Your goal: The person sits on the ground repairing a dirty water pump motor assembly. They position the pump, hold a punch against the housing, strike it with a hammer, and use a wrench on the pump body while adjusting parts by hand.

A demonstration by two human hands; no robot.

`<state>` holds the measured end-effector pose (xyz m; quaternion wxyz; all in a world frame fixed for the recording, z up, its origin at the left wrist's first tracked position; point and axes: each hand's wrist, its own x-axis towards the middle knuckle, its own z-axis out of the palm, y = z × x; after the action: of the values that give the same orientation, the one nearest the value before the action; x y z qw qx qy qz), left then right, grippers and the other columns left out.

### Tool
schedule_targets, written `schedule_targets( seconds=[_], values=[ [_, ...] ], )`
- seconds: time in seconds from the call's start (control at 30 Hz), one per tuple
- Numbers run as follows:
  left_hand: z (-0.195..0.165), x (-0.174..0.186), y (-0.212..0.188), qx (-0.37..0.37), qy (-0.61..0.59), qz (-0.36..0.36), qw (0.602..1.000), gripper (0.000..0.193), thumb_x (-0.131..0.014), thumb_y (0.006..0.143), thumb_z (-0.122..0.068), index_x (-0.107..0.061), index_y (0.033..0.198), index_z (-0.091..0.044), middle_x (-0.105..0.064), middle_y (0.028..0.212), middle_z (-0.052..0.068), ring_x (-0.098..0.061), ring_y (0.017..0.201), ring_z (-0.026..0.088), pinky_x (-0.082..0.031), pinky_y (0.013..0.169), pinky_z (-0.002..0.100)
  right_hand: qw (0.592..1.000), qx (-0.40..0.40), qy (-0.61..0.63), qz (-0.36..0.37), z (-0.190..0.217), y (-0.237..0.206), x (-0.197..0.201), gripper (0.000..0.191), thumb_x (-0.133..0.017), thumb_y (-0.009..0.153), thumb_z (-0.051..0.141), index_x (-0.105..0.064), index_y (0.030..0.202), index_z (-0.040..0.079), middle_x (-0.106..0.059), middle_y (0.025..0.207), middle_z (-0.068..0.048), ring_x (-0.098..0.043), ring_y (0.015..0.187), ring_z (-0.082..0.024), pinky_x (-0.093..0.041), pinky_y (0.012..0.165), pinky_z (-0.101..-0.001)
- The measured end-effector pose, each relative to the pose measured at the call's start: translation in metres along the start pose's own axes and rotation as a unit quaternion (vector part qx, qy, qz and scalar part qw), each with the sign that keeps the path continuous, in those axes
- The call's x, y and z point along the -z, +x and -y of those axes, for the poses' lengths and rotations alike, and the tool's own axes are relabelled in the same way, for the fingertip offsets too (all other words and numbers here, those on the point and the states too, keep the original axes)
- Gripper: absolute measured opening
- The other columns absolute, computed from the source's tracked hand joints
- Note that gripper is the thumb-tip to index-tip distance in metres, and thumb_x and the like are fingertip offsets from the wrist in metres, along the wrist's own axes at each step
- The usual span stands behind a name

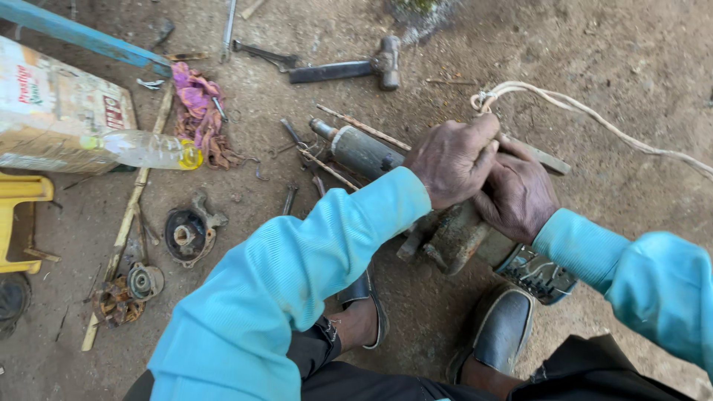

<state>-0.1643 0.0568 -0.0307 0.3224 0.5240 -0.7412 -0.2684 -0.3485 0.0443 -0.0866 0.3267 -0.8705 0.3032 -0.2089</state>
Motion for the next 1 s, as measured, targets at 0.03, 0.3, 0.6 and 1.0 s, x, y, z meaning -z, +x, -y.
schedule_targets(
  seconds=[0.03, 0.3, 0.6, 1.0],
  values=[
    [0.004, -0.003, 0.003, -0.018, 0.004, -0.018, 1.0, 0.014, -0.059, 0.098, -0.015, -0.05, 0.095, -0.005, -0.064, 0.069, 0.018, -0.069, 0.07, 0.041, -0.049, 0.059, 0.053, 0.998, -0.04, 0.039, -0.02, 0.0, -0.002, -0.005, 0.028, -0.064, 0.094, 0.027, -0.069, 0.109, 0.004, -0.072, 0.101, -0.016, -0.07, 0.099, -0.036, -0.053, 0.094, -0.0499],
    [0.048, -0.033, 0.05, 0.032, 0.02, 0.004, 0.999, 0.012, -0.056, 0.096, -0.018, -0.052, 0.09, -0.009, -0.059, 0.06, 0.013, -0.068, 0.056, 0.03, -0.054, 0.059, 0.048, 0.982, -0.16, 0.08, -0.056, -0.028, 0.017, -0.021, 0.025, -0.064, 0.102, 0.025, -0.067, 0.107, 0.001, -0.074, 0.085, -0.016, -0.073, 0.075, -0.034, -0.057, 0.071, -0.0446],
    [0.068, -0.044, 0.071, 0.073, 0.072, 0.022, 0.994, 0.016, -0.058, 0.092, -0.025, -0.06, 0.099, -0.011, -0.07, 0.082, 0.015, -0.069, 0.082, 0.039, -0.054, 0.078, 0.054, 0.98, -0.154, 0.09, -0.089, -0.042, 0.025, -0.021, 0.026, -0.061, 0.107, 0.026, -0.069, 0.111, 0.001, -0.075, 0.095, -0.019, -0.073, 0.088, -0.037, -0.055, 0.077, -0.0461],
    [0.089, 0.08, 0.048, 0.035, 0.191, 0.079, 0.978, 0.047, -0.056, 0.11, -0.055, -0.056, 0.133, -0.014, -0.071, 0.112, 0.02, -0.069, 0.103, 0.037, -0.052, 0.084, 0.055, 0.963, -0.227, 0.139, -0.041, -0.052, 0.036, -0.017, 0.027, -0.056, 0.109, 0.027, -0.069, 0.109, 0.003, -0.073, 0.092, -0.019, -0.071, 0.085, -0.031, -0.055, 0.079, -0.0432]
  ],
)
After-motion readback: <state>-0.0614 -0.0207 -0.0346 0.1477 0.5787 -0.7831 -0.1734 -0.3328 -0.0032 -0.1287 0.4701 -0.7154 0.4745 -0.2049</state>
